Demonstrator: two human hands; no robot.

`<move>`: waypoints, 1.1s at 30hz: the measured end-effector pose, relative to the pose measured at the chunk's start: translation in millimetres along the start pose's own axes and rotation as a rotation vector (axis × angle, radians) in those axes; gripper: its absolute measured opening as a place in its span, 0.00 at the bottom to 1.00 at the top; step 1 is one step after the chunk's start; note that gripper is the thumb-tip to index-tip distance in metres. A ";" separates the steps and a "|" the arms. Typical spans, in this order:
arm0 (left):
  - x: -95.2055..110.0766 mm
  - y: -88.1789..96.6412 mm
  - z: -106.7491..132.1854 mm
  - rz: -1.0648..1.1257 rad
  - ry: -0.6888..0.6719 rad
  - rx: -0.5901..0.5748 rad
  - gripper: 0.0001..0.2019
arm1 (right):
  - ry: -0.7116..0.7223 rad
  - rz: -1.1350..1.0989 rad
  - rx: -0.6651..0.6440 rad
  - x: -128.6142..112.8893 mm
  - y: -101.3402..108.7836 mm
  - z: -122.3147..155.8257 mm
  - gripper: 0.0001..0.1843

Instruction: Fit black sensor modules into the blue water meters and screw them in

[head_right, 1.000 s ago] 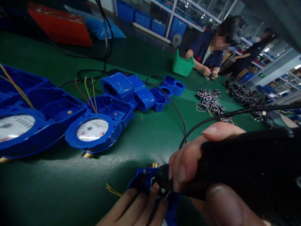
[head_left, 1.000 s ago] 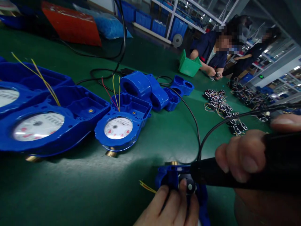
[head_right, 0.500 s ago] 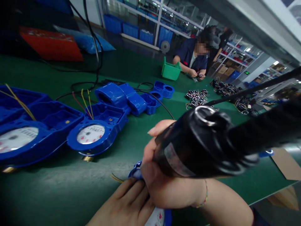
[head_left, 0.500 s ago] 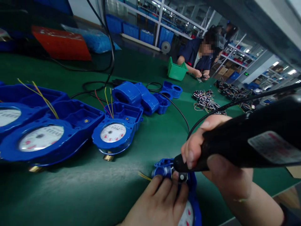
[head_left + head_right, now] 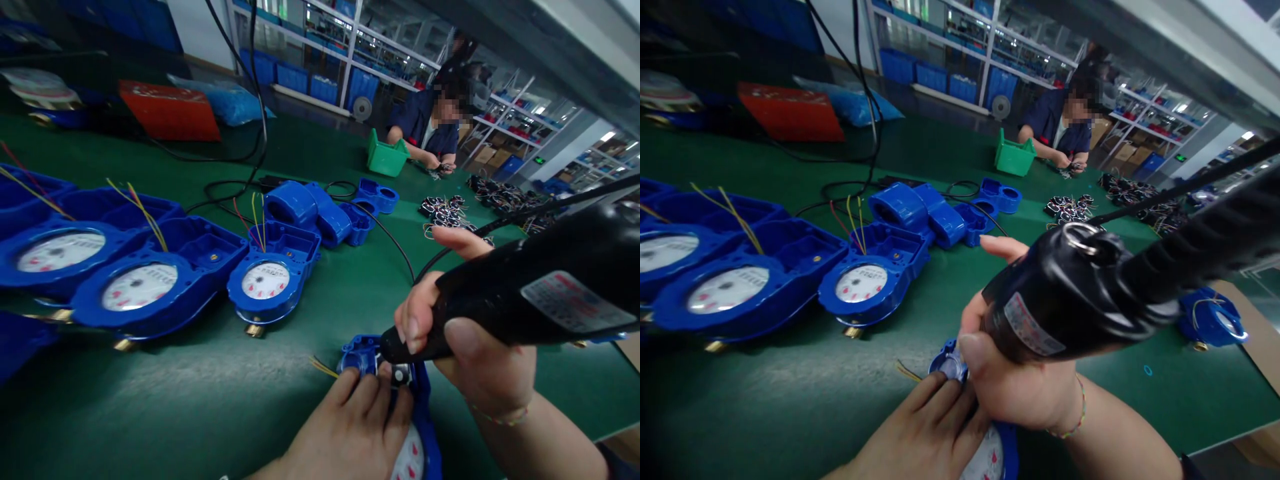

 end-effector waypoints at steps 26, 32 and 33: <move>6.5 -1.7 -5.7 0.030 0.065 0.060 0.17 | 0.073 0.054 0.038 -12.6 7.3 3.4 0.17; 7.7 -5.7 -7.2 0.042 0.053 0.020 0.17 | 0.113 0.110 0.123 -15.6 13.1 5.1 0.16; 7.8 -6.7 -7.4 0.043 0.054 0.013 0.17 | 0.119 0.127 0.144 -15.9 14.4 5.0 0.15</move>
Point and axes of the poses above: each hand's wrist, its own z-axis away from the middle knuckle, its own y-axis out of the back of the hand, x = y × z, the point moved 9 cm from there along -z, towards the middle knuckle, and after that the axes turned 7 degrees about y, right-handed, at the moved point
